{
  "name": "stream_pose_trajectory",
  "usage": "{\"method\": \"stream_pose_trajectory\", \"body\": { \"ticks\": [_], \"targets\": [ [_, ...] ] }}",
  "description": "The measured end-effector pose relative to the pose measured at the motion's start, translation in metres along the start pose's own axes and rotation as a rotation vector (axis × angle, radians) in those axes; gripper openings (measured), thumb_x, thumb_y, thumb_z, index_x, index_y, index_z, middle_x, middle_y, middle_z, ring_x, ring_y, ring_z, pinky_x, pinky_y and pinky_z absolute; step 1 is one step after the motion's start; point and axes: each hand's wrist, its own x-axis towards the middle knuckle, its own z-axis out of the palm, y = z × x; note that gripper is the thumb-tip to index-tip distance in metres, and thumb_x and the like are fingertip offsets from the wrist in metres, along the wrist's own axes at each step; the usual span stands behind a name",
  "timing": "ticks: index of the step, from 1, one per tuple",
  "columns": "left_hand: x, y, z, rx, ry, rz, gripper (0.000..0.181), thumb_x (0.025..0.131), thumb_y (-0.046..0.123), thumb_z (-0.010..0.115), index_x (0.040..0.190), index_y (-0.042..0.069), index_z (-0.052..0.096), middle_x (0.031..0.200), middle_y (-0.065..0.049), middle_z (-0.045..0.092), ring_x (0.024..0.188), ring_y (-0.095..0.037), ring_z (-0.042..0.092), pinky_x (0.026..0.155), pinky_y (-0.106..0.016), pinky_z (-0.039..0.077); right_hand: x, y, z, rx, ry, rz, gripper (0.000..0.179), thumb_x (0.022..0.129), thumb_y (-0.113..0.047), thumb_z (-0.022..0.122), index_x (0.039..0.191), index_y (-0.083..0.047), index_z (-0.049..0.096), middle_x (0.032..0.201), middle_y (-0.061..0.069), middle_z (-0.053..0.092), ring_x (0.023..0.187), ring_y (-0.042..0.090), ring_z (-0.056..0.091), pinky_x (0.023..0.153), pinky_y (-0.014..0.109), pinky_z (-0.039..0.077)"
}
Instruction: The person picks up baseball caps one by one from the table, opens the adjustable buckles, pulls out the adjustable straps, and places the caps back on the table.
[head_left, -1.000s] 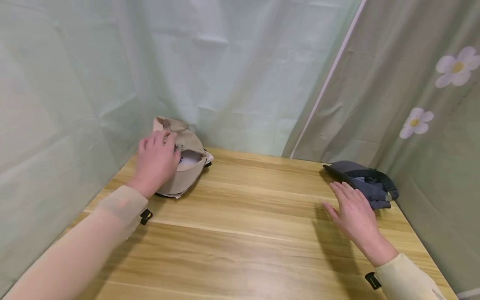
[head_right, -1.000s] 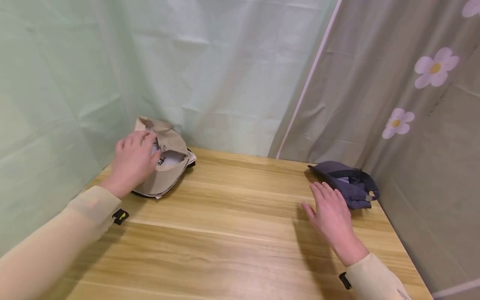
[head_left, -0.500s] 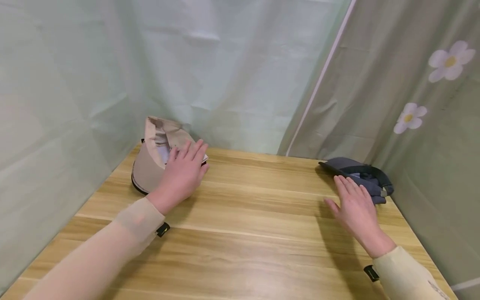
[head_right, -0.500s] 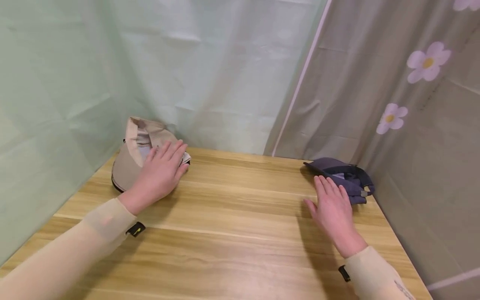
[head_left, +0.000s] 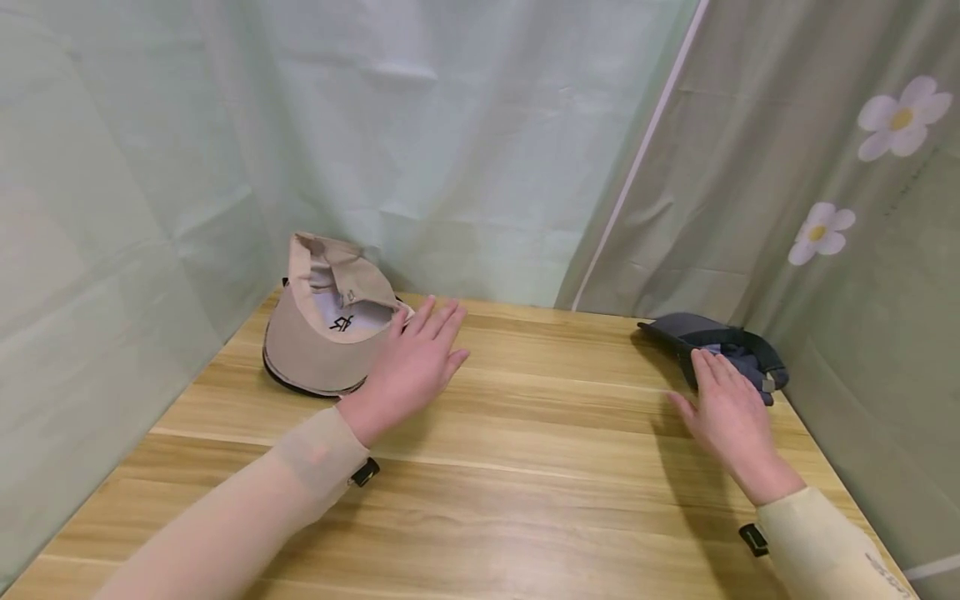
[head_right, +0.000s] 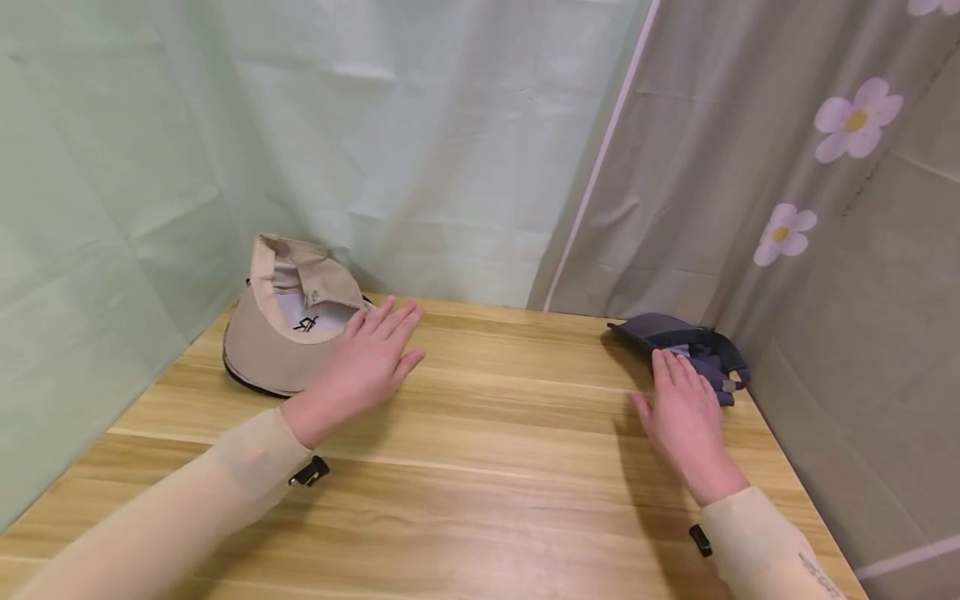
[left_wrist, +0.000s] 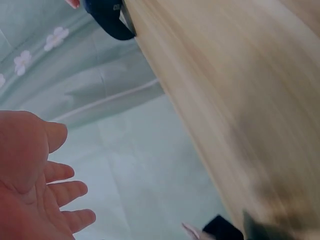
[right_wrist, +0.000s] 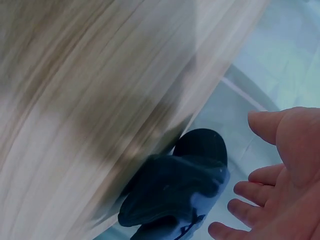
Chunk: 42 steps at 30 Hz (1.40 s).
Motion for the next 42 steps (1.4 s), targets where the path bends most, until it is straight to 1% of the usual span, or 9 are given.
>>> {"method": "stream_pose_trajectory", "body": {
  "ticks": [3,8,11,14,20,24,28,33,42],
  "targets": [
    [0.001,0.010,0.005,0.009,-0.012,0.009,0.066,0.117,0.041,0.056,0.170,0.007,0.039,0.175,-0.013,0.040,0.163,-0.042,0.030,0.129,-0.067,0.020,0.001,0.005,0.001,0.002,-0.014,0.016,0.079,0.102,-0.025,0.079,0.157,0.017,0.041,0.158,0.042,0.043,0.147,0.061,0.040,0.118,0.073,0.034],
    [0.004,0.025,0.012,0.035,-0.042,0.043,0.067,0.117,0.044,0.054,0.171,0.009,0.039,0.175,-0.011,0.039,0.163,-0.041,0.031,0.128,-0.068,0.023,0.002,0.013,0.000,0.021,-0.057,0.077,0.082,0.105,-0.029,0.076,0.161,0.016,0.035,0.162,0.042,0.038,0.149,0.061,0.036,0.115,0.077,0.034],
    [0.005,0.033,0.014,0.027,-0.073,0.062,0.068,0.117,0.046,0.052,0.172,0.009,0.037,0.177,-0.011,0.035,0.164,-0.041,0.027,0.128,-0.068,0.020,0.003,0.017,0.000,0.022,-0.066,0.094,0.083,0.106,-0.030,0.075,0.162,0.016,0.034,0.163,0.042,0.037,0.149,0.062,0.035,0.115,0.078,0.034],
    [0.005,0.039,0.015,0.007,-0.097,0.067,0.068,0.117,0.046,0.051,0.172,0.009,0.036,0.178,-0.009,0.032,0.166,-0.040,0.024,0.129,-0.068,0.017,0.004,0.019,0.000,0.021,-0.060,0.094,0.084,0.105,-0.030,0.075,0.162,0.016,0.034,0.163,0.042,0.037,0.149,0.062,0.035,0.115,0.078,0.033],
    [0.005,0.047,0.016,-0.013,-0.111,0.072,0.068,0.117,0.047,0.051,0.173,0.011,0.035,0.179,-0.008,0.032,0.166,-0.038,0.022,0.130,-0.067,0.017,0.007,0.021,0.000,0.003,-0.015,0.075,0.080,0.104,-0.028,0.077,0.158,0.018,0.040,0.157,0.042,0.043,0.144,0.061,0.039,0.114,0.077,0.035],
    [0.006,0.052,0.017,-0.024,-0.111,0.082,0.069,0.117,0.048,0.052,0.173,0.012,0.035,0.178,-0.007,0.032,0.166,-0.037,0.023,0.130,-0.067,0.017,0.010,0.024,0.001,-0.021,0.003,0.081,0.078,0.103,-0.028,0.077,0.155,0.019,0.042,0.153,0.044,0.046,0.140,0.062,0.042,0.111,0.077,0.039],
    [0.006,0.055,0.017,-0.024,-0.108,0.094,0.069,0.116,0.048,0.053,0.173,0.011,0.036,0.177,-0.008,0.035,0.165,-0.037,0.025,0.129,-0.067,0.018,0.013,0.026,0.001,-0.033,-0.016,0.104,0.078,0.104,-0.029,0.076,0.154,0.020,0.043,0.153,0.044,0.046,0.140,0.062,0.043,0.110,0.077,0.040],
    [0.006,0.058,0.019,-0.033,-0.119,0.096,0.070,0.116,0.048,0.053,0.172,0.011,0.036,0.177,-0.007,0.036,0.165,-0.036,0.027,0.129,-0.067,0.019,0.016,0.028,0.002,-0.031,-0.049,0.133,0.077,0.105,-0.030,0.074,0.154,0.021,0.042,0.154,0.045,0.045,0.142,0.062,0.042,0.112,0.076,0.039],
    [0.012,0.065,0.024,-0.070,-0.123,0.107,0.069,0.116,0.049,0.053,0.172,0.012,0.037,0.176,-0.007,0.038,0.164,-0.034,0.030,0.128,-0.064,0.027,0.020,0.029,0.003,-0.026,-0.065,0.144,0.074,0.105,-0.029,0.073,0.152,0.021,0.044,0.147,0.047,0.049,0.137,0.064,0.046,0.106,0.078,0.042]
  ]
}}
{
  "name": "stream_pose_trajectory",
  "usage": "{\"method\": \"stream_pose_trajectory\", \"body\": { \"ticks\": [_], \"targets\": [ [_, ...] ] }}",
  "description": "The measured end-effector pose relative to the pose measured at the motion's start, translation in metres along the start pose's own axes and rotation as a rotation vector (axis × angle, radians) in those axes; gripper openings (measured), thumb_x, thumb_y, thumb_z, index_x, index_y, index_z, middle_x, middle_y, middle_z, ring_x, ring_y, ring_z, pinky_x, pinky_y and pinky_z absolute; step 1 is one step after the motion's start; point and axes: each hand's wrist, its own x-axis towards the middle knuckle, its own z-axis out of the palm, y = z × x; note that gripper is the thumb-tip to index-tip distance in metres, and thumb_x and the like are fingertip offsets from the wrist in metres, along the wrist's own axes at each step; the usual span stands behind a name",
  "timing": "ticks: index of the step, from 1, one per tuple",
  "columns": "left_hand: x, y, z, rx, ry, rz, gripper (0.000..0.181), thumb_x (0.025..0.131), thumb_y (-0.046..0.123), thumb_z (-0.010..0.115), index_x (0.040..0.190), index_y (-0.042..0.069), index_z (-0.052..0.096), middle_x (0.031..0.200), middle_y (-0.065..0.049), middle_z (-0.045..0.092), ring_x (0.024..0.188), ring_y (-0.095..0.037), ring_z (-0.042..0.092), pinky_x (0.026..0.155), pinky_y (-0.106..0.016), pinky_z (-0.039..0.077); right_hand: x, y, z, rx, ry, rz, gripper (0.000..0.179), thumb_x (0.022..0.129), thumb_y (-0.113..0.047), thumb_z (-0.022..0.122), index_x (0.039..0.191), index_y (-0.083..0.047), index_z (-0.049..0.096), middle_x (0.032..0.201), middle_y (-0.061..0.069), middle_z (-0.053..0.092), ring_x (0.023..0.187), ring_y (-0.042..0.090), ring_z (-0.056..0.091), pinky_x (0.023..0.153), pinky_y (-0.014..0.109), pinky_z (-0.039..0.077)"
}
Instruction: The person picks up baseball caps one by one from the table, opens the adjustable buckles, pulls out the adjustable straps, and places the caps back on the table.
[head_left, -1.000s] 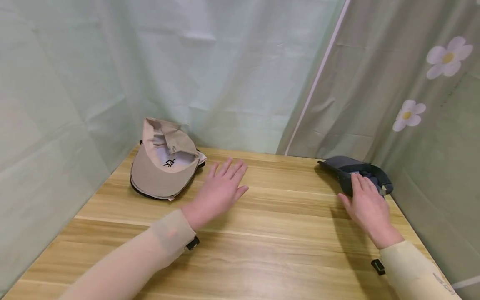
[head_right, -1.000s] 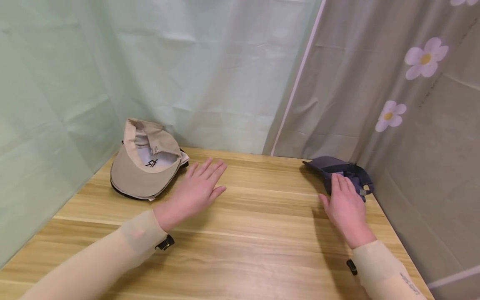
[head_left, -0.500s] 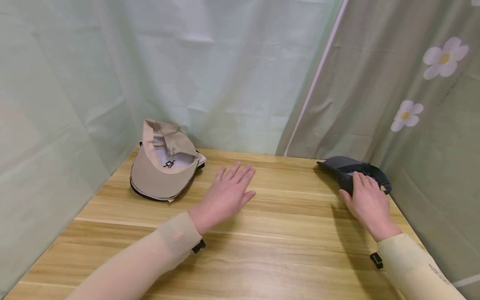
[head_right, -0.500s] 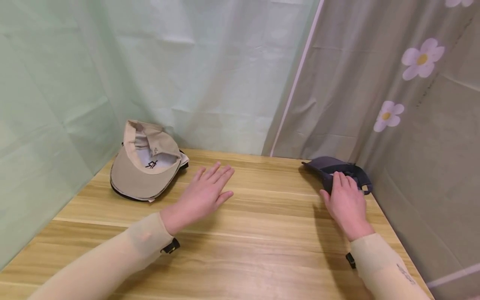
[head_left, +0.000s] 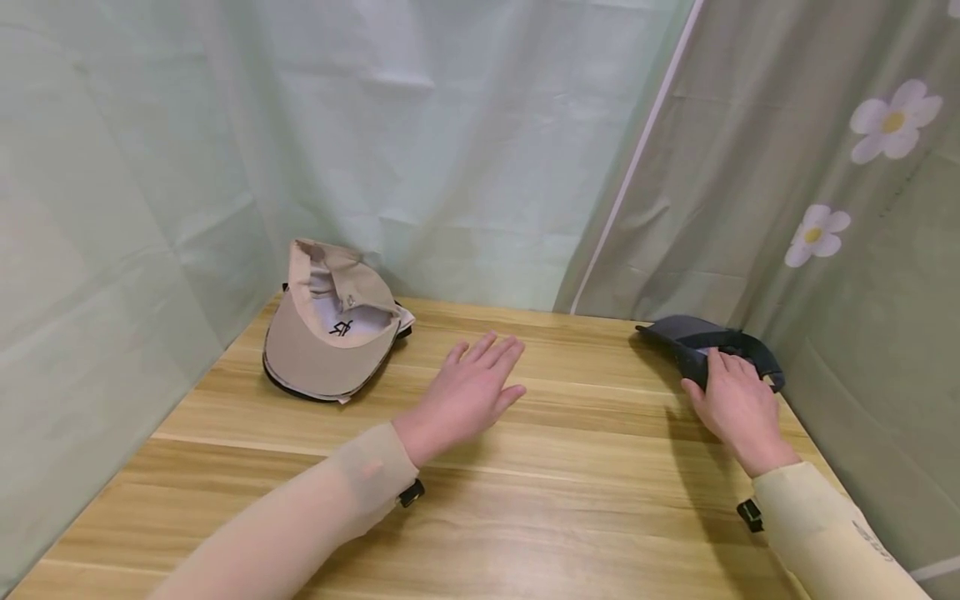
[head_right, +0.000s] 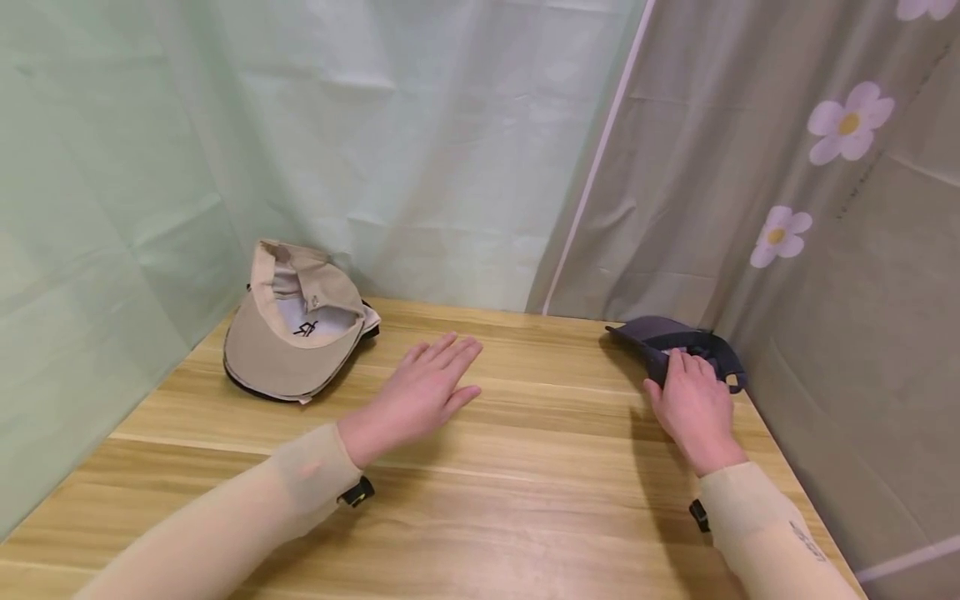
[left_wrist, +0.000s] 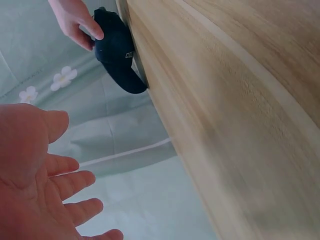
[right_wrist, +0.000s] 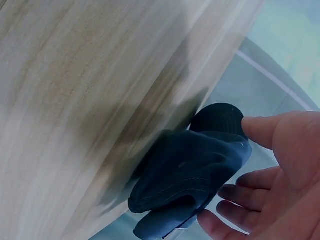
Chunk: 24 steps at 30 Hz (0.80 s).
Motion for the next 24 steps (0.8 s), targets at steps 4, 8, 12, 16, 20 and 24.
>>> {"method": "stream_pose_trajectory", "body": {
  "ticks": [4,8,12,16,20,24],
  "targets": [
    [0.002,0.004,0.001,-0.013,-0.005,0.007,0.069,0.116,0.048,0.054,0.172,0.012,0.038,0.175,-0.007,0.040,0.164,-0.034,0.032,0.127,-0.064,0.029,0.001,0.000,0.001,-0.013,-0.009,0.009,0.073,0.105,-0.028,0.073,0.152,0.021,0.046,0.146,0.047,0.050,0.135,0.065,0.047,0.106,0.082,0.039],
    [0.003,0.008,0.001,-0.028,-0.004,0.017,0.069,0.116,0.047,0.056,0.171,0.011,0.039,0.174,-0.008,0.042,0.163,-0.035,0.034,0.126,-0.064,0.031,0.002,0.000,0.001,-0.026,-0.024,0.017,0.071,0.105,-0.027,0.073,0.152,0.020,0.046,0.147,0.046,0.050,0.134,0.065,0.047,0.106,0.084,0.035],
    [0.004,0.010,0.004,-0.032,-0.001,0.018,0.068,0.115,0.048,0.056,0.170,0.010,0.041,0.173,-0.009,0.043,0.161,-0.036,0.036,0.124,-0.064,0.034,0.003,-0.001,0.001,-0.031,-0.024,0.006,0.072,0.104,-0.026,0.075,0.151,0.020,0.047,0.145,0.046,0.052,0.131,0.065,0.049,0.103,0.083,0.039],
    [0.006,0.012,0.008,-0.041,-0.005,0.025,0.068,0.115,0.049,0.055,0.169,0.010,0.042,0.172,-0.008,0.045,0.160,-0.036,0.038,0.123,-0.063,0.036,0.004,-0.001,0.002,-0.033,-0.024,-0.003,0.073,0.102,-0.024,0.078,0.151,0.020,0.047,0.144,0.046,0.052,0.129,0.066,0.049,0.098,0.081,0.043],
    [0.008,0.014,0.008,-0.072,0.000,0.036,0.066,0.115,0.049,0.056,0.168,0.010,0.045,0.171,-0.008,0.048,0.160,-0.035,0.040,0.122,-0.063,0.037,0.004,-0.002,0.002,-0.030,-0.032,-0.006,0.069,0.101,-0.020,0.079,0.150,0.018,0.049,0.143,0.045,0.053,0.128,0.066,0.049,0.096,0.081,0.044],
    [0.008,0.016,0.008,-0.093,0.009,0.034,0.065,0.115,0.048,0.057,0.167,0.011,0.047,0.169,-0.008,0.050,0.159,-0.035,0.041,0.122,-0.063,0.037,0.005,-0.003,0.001,-0.031,-0.030,-0.018,0.064,0.099,-0.017,0.081,0.147,0.017,0.052,0.141,0.044,0.054,0.127,0.065,0.050,0.095,0.082,0.043]
  ]
}}
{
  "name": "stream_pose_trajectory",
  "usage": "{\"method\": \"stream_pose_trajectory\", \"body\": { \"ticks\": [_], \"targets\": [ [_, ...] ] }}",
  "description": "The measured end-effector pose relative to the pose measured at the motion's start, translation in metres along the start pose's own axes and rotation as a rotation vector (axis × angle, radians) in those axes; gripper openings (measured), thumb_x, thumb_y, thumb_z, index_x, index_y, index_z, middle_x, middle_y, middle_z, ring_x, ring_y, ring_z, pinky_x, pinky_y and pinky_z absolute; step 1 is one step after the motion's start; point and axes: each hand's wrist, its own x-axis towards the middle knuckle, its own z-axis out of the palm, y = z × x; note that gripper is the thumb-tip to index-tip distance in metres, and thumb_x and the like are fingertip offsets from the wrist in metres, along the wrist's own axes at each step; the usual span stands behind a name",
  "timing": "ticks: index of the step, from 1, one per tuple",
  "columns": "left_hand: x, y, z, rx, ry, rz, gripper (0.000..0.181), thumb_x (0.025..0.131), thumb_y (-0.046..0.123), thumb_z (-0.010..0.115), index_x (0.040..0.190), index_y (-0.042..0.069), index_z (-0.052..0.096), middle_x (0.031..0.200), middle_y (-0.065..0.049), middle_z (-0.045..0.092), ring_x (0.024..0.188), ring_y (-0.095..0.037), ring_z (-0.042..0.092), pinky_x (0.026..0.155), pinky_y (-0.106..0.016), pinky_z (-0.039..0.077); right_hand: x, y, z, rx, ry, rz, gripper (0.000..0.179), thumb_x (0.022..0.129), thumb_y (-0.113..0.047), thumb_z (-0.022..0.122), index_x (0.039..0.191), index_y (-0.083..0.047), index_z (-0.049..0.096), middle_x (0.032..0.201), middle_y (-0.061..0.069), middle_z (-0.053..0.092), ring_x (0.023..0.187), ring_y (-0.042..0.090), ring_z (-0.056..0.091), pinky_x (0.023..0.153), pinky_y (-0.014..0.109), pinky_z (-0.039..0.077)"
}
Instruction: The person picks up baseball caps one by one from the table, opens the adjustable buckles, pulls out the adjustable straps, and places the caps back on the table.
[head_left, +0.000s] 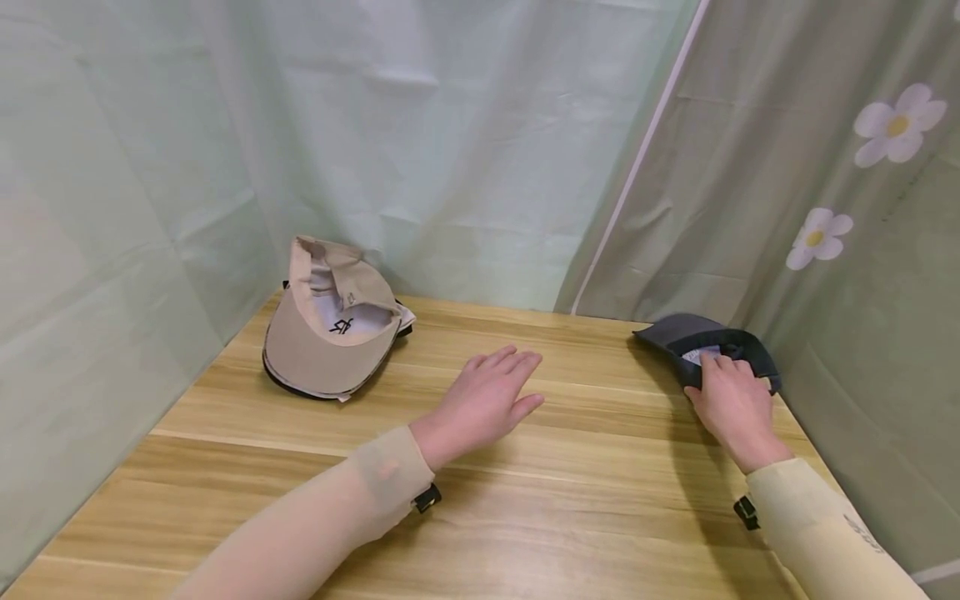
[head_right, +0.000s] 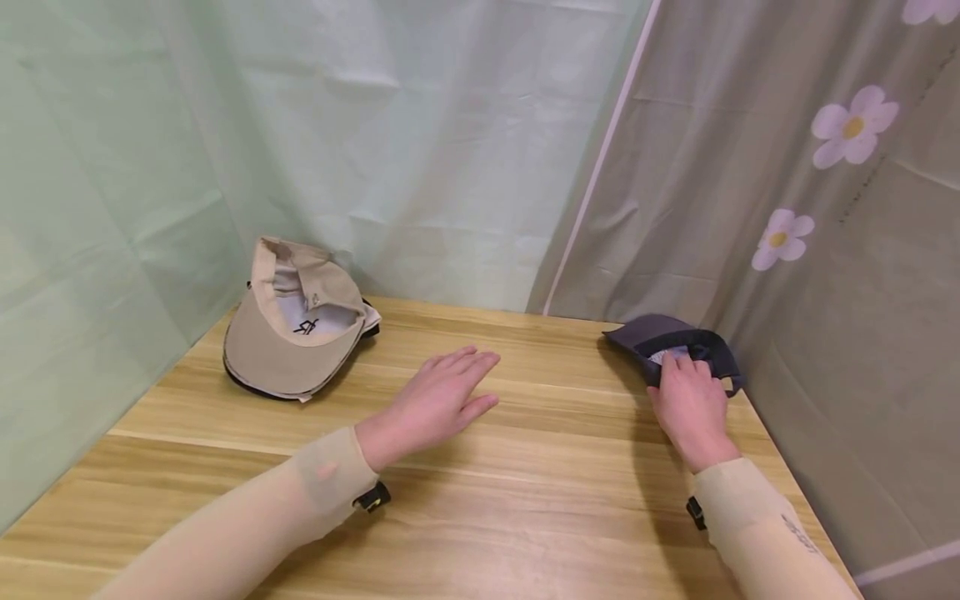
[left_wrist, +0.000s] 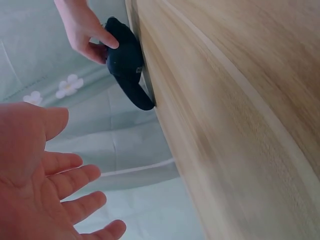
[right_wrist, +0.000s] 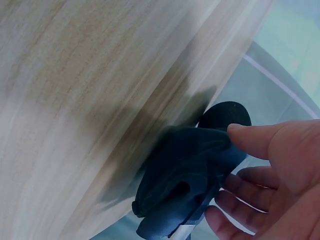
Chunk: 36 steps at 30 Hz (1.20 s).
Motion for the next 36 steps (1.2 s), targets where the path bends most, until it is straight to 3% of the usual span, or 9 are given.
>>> {"method": "stream_pose_trajectory", "body": {
  "ticks": [11,23,36],
  "targets": [
    [0.000,0.004,0.003,-0.012,0.003,0.008,0.060,0.114,0.046,0.060,0.162,0.010,0.053,0.163,-0.008,0.056,0.155,-0.035,0.046,0.120,-0.062,0.040,-0.005,0.000,0.000,0.014,0.004,-0.007,0.049,0.096,-0.011,0.083,0.132,0.016,0.062,0.130,0.041,0.058,0.121,0.062,0.051,0.093,0.077,0.048],
    [0.006,0.010,0.005,-0.118,-0.014,0.006,0.059,0.114,0.044,0.061,0.162,0.010,0.054,0.162,-0.011,0.057,0.154,-0.036,0.048,0.120,-0.062,0.042,-0.014,-0.005,-0.002,0.037,0.037,-0.065,0.017,0.094,-0.001,0.078,0.110,0.006,0.078,0.105,0.027,0.062,0.102,0.052,0.054,0.076,0.066,0.052],
    [0.006,0.009,0.009,-0.151,-0.025,0.005,0.057,0.114,0.041,0.063,0.161,0.010,0.055,0.161,-0.012,0.058,0.153,-0.037,0.049,0.119,-0.062,0.042,-0.025,-0.026,-0.006,0.073,0.062,-0.106,0.020,0.090,0.003,0.073,0.109,0.003,0.080,0.103,0.022,0.063,0.100,0.047,0.056,0.075,0.063,0.053]
  ]
}}
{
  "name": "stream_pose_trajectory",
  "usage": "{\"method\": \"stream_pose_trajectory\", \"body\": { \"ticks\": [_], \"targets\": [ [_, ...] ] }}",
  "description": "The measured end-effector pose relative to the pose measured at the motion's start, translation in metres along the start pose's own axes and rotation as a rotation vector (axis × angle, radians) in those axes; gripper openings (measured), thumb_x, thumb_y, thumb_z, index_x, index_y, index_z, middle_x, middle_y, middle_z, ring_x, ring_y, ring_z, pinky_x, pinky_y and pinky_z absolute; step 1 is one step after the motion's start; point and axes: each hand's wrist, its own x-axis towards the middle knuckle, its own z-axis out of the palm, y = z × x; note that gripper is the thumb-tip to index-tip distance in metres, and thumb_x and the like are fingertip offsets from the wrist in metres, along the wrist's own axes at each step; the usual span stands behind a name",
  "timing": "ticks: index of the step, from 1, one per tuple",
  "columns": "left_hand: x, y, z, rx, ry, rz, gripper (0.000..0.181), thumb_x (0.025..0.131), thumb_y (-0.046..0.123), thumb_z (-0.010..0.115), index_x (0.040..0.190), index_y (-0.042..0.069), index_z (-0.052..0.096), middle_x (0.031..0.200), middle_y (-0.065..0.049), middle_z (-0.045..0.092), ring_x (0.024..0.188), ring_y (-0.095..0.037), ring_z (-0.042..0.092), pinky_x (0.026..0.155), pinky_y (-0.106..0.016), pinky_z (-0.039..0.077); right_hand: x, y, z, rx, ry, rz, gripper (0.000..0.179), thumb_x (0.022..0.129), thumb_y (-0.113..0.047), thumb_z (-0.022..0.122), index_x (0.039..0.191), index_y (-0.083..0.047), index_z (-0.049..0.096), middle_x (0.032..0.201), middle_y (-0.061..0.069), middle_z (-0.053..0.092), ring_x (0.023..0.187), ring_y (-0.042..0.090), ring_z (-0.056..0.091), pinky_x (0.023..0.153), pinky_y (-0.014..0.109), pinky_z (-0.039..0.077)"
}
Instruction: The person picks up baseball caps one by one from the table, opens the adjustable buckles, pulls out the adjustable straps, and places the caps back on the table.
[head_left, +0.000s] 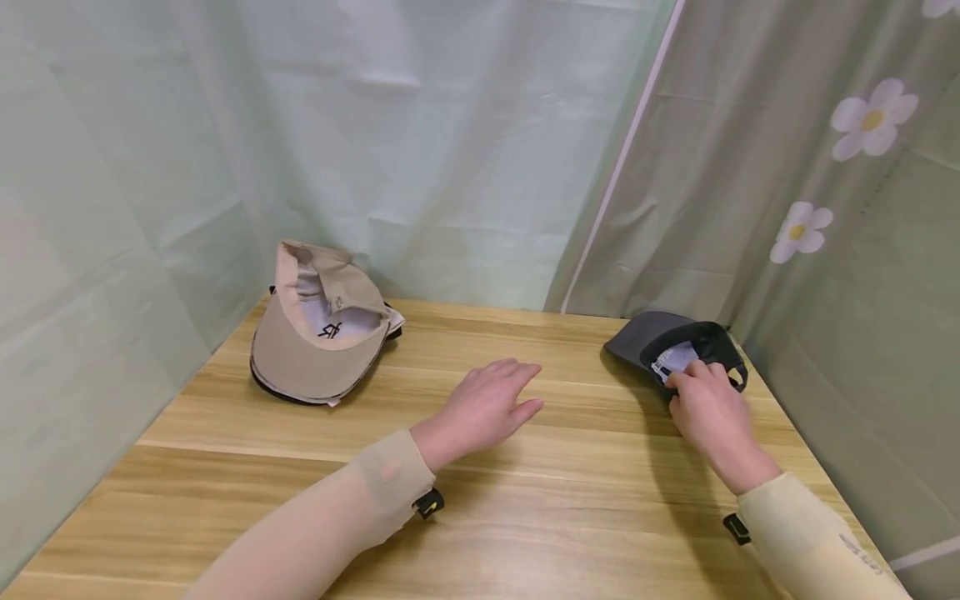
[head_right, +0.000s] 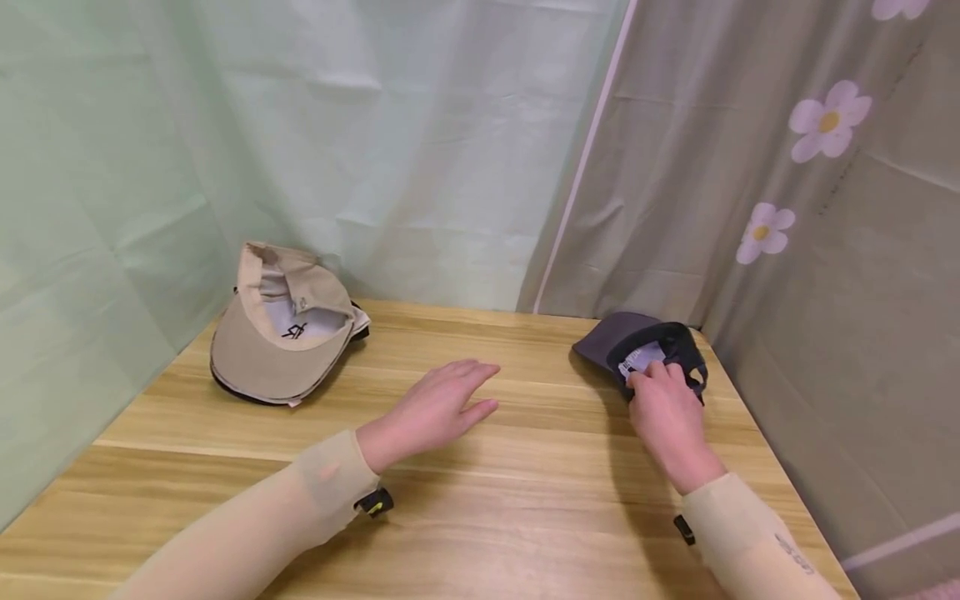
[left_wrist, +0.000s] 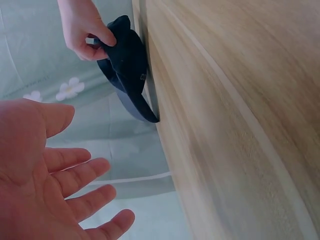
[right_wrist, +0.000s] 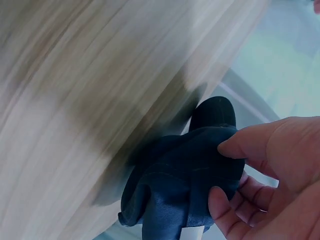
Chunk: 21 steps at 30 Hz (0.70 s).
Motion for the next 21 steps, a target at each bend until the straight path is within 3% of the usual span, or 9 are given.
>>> {"method": "stream_pose_trajectory", "body": {
  "ticks": [5,13,21],
  "targets": [
    [-0.001,-0.002,-0.001,-0.014,-0.004,-0.013,0.057,0.114,0.040,0.064,0.162,0.010,0.054,0.162,-0.012,0.057,0.154,-0.036,0.048,0.121,-0.061,0.041,-0.002,-0.013,0.001,0.016,0.022,-0.030,0.020,0.089,0.004,0.074,0.108,0.000,0.081,0.102,0.018,0.063,0.097,0.043,0.056,0.074,0.061,0.053],
    [-0.002,-0.006,-0.004,-0.024,-0.002,0.002,0.058,0.114,0.038,0.064,0.161,0.006,0.053,0.157,-0.014,0.061,0.148,-0.034,0.054,0.122,-0.050,0.042,-0.008,-0.032,-0.001,0.013,0.059,-0.115,0.020,0.087,0.006,0.078,0.105,-0.003,0.081,0.099,0.014,0.064,0.094,0.040,0.056,0.073,0.056,0.054],
    [-0.006,-0.010,-0.006,-0.028,-0.004,-0.017,0.057,0.114,0.039,0.064,0.161,0.008,0.055,0.156,-0.014,0.062,0.146,-0.033,0.056,0.119,-0.050,0.046,-0.012,-0.049,-0.001,0.037,0.064,-0.204,0.020,0.084,0.006,0.080,0.099,-0.008,0.080,0.099,0.010,0.064,0.095,0.037,0.057,0.071,0.053,0.055]
  ]
}}
